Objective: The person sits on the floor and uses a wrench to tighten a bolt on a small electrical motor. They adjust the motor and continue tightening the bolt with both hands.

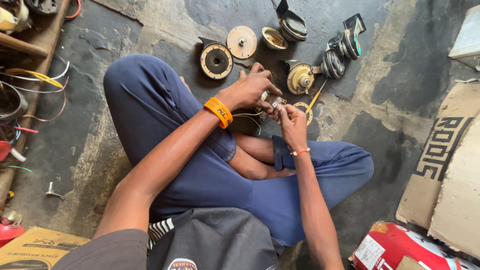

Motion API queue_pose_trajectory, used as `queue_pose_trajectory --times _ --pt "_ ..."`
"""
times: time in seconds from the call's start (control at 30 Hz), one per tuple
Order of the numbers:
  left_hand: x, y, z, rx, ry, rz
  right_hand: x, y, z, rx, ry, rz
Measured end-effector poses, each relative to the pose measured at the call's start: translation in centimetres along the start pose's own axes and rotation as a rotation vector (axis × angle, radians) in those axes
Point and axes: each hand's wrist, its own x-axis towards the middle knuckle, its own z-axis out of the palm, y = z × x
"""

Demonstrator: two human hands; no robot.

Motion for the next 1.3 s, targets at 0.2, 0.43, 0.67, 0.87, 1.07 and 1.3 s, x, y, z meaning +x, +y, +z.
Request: queue_pose_trajectory --times 0.2,0.43,0.67,0.87,1.07,1.3 --pt "-0.3 0.1 0.0 0.011 0.027 0.005 -0.4 0.0 0.5 0.025 0.029 -0.005" --pt "-0.4 0.1 -0.2 0.008 0.017 0.012 -0.5 0.0 0.6 0.038 0.031 -0.024" --pt "-0.4 0.0 -0.4 -0.010 -0.004 0.012 -0.8 -1.0 1.0 -0.118 0.043 0.044" --pt "-0.3 -0.1 -0.2 -0.020 0.008 0.017 -0.4 -0.9 0.7 -0.041 -0.012 0.004" --pt "-0.3 -0.3 -0.3 0.003 0.001 0.006 -0.5 -0.7 0.6 -0.007 0.045 0.059" --pt "0.0 -0.2 0.1 0.012 0.034 0.008 -0.5 -0.3 -0.2 0.143 -0.008 0.075"
